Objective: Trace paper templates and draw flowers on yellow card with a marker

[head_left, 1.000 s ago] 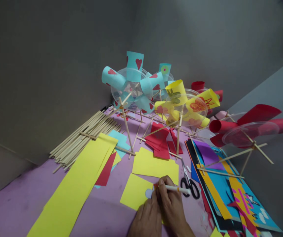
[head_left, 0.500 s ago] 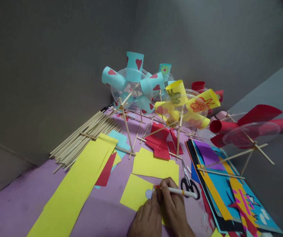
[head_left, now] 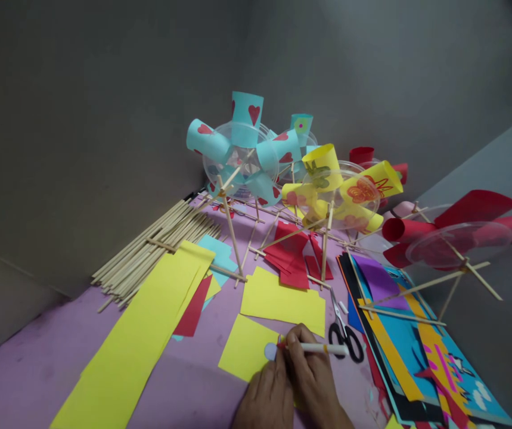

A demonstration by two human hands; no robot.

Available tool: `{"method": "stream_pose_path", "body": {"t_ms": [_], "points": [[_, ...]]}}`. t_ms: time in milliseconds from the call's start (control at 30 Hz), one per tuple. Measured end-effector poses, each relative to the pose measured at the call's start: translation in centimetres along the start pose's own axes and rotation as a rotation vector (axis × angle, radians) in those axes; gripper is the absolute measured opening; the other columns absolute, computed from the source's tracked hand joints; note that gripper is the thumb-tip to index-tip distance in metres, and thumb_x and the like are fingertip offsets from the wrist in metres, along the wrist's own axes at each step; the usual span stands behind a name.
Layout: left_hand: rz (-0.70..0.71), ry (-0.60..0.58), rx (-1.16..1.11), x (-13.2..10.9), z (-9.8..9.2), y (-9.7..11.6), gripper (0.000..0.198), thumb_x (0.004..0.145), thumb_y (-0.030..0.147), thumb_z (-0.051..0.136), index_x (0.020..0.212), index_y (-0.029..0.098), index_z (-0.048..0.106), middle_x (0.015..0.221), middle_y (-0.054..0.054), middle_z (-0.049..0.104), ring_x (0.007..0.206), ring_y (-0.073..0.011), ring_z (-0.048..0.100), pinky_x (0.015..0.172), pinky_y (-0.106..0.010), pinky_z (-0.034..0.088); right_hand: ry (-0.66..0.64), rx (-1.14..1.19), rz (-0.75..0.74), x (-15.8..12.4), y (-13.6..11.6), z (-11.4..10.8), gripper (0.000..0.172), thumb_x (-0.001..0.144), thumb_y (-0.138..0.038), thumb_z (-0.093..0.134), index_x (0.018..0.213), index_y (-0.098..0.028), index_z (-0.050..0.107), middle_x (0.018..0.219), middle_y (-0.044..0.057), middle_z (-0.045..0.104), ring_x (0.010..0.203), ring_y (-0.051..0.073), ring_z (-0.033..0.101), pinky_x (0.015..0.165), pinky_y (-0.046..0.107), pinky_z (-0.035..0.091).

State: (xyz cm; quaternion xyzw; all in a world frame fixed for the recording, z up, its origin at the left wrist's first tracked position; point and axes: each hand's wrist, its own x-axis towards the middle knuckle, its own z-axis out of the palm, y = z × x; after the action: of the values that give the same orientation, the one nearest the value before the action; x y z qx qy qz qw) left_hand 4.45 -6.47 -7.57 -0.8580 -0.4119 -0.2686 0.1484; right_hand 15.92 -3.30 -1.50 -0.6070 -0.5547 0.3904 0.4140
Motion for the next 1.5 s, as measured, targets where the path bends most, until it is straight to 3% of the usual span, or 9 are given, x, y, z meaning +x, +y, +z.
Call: {"method": "stream_pose_path", "body": {"t_ms": [167, 333, 833, 1200, 1500], "points": [[-0.037, 0.042, -0.003, 0.0, 0.1, 0.1, 0.031, 0.092, 0.018, 0.037, 0.109, 0.012, 0.062, 0.11, -0.01, 0.064, 0.098, -0.0195, 0.056, 0.084, -0.031, 0.038, -0.006, -0.004, -0.007, 0.1, -0.2, 0.1, 0.034, 0.096, -0.044, 0.038, 0.07, -0.022, 0.046, 0.062, -0.003, 0.047, 0.058, 0.015, 0.046, 0.054, 0.024, 0.037], [-0.02, -0.028, 0.008, -0.4, 0.4, 0.3, 0.032, 0.092, 0.019, 0.038, 0.114, 0.012, 0.059, 0.114, -0.011, 0.062, 0.1, -0.02, 0.054, 0.086, -0.033, 0.038, -0.007, -0.004, 0.002, 0.0, -0.2, 0.1, 0.032, 0.096, -0.041, 0.039, 0.071, -0.023, 0.047, 0.063, -0.003, 0.048, 0.059, 0.015, 0.047, 0.055, 0.024, 0.037], [-0.053, 0.011, 0.032, 0.3, -0.4, 0.1, 0.029, 0.092, 0.023, 0.04, 0.109, 0.015, 0.062, 0.109, -0.009, 0.062, 0.1, -0.0206, 0.053, 0.086, -0.033, 0.037, -0.021, 0.002, -0.002, 0.0, -0.1, 0.1, 0.032, 0.096, -0.042, 0.039, 0.072, -0.022, 0.046, 0.061, -0.004, 0.047, 0.056, 0.015, 0.046, 0.053, 0.024, 0.037], [-0.059, -0.091, 0.047, 0.4, -1.5, 0.3, 0.03, 0.09, 0.02, 0.044, 0.116, 0.014, 0.06, 0.112, -0.011, 0.062, 0.101, -0.0213, 0.053, 0.086, -0.034, 0.037, -0.02, -0.029, -0.006, 0.0, -0.4, 0.1, 0.034, 0.096, -0.045, 0.037, 0.071, -0.023, 0.045, 0.061, -0.003, 0.048, 0.056, 0.015, 0.046, 0.053, 0.024, 0.037], [-0.059, -0.085, 0.048, 0.4, -1.3, 0.4, 0.03, 0.092, 0.02, 0.042, 0.114, 0.014, 0.062, 0.111, -0.01, 0.063, 0.102, -0.0212, 0.053, 0.085, -0.034, 0.039, -0.043, -0.037, -0.001, 0.0, -0.4, -0.1, 0.035, 0.097, -0.046, 0.036, 0.072, -0.023, 0.045, 0.061, -0.003, 0.048, 0.055, 0.015, 0.046, 0.053, 0.024, 0.037]]}}
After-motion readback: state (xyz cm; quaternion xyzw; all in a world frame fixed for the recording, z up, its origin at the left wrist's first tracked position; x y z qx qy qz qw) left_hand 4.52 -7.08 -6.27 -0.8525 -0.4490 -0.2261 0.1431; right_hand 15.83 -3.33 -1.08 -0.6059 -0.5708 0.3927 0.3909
